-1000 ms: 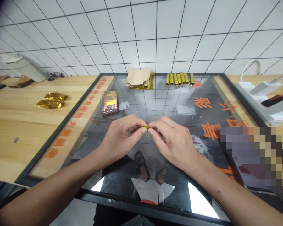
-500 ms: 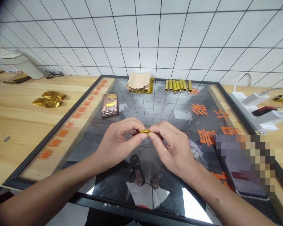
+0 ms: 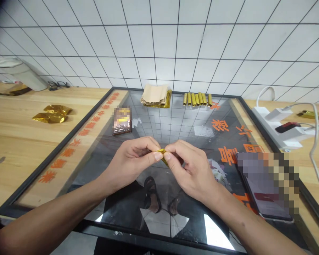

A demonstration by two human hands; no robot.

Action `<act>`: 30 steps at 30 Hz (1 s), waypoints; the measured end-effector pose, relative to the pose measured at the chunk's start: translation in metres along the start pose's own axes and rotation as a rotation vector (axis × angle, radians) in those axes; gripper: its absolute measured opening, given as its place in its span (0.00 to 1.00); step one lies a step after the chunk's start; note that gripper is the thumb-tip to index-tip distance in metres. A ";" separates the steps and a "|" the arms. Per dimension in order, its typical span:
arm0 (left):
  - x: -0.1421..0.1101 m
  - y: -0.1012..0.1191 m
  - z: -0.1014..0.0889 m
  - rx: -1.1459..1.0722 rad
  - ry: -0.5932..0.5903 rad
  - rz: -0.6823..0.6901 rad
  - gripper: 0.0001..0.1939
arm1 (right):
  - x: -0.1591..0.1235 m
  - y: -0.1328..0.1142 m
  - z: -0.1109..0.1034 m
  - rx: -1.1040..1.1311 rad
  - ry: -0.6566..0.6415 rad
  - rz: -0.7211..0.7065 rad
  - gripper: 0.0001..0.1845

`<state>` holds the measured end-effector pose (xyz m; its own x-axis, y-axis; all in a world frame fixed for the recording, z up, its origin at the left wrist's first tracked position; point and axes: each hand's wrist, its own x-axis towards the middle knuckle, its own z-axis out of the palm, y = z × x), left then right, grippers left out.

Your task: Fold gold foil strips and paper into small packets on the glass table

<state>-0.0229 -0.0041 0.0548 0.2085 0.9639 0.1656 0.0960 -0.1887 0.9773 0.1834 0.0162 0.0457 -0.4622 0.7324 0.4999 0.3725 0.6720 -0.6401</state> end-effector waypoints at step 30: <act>0.014 -0.025 -0.017 0.331 0.189 0.126 0.10 | 0.007 0.025 0.003 0.238 -0.041 0.370 0.07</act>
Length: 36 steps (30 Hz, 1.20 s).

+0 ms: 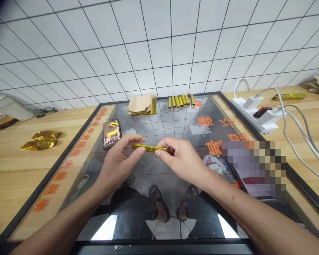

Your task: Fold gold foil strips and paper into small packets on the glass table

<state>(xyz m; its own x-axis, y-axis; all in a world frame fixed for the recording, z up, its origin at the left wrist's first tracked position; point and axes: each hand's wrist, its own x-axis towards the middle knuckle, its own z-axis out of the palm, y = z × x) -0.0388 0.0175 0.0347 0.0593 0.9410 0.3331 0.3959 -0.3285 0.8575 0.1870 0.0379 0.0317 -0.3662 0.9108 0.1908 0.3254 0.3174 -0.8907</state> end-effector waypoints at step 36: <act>-0.018 0.019 0.013 -0.255 -0.264 -0.116 0.11 | -0.010 -0.025 0.002 0.103 -0.005 -0.126 0.10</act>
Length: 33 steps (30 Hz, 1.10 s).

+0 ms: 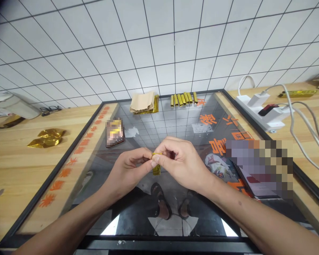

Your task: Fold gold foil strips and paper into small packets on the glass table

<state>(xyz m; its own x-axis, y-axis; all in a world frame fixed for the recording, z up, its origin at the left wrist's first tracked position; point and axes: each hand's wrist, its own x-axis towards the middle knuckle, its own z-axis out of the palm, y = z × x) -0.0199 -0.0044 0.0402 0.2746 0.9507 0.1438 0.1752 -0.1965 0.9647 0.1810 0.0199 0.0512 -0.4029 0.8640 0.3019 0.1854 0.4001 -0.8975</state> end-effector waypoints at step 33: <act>0.021 -0.023 -0.018 -0.136 -0.144 -0.291 0.11 | 0.004 0.035 -0.003 -0.053 -0.309 0.323 0.13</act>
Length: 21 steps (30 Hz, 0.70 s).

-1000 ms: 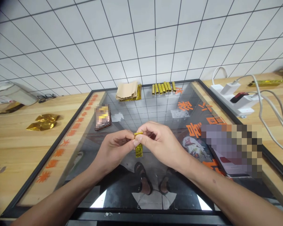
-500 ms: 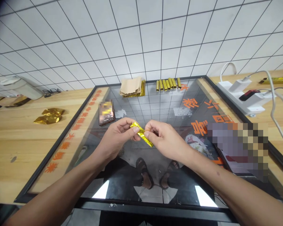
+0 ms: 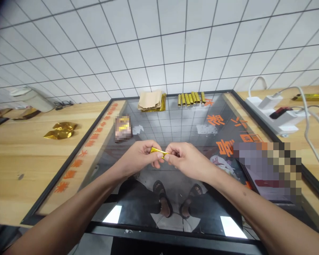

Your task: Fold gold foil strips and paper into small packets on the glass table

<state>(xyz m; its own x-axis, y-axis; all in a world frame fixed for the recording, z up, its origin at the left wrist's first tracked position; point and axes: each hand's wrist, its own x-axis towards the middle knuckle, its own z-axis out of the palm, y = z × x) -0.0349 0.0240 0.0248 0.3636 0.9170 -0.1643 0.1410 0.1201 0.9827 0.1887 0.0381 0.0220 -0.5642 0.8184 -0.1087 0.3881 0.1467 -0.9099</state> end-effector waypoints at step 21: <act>0.005 0.003 -0.012 0.394 0.049 0.070 0.18 | 0.012 0.002 -0.007 0.185 0.047 -0.095 0.12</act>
<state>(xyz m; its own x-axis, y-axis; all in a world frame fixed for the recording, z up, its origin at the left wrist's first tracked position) -0.0435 0.0339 0.0278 0.3420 0.9359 -0.0844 0.4633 -0.0898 0.8816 0.1883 0.0519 0.0214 -0.5559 0.8312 -0.0041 0.1922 0.1238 -0.9735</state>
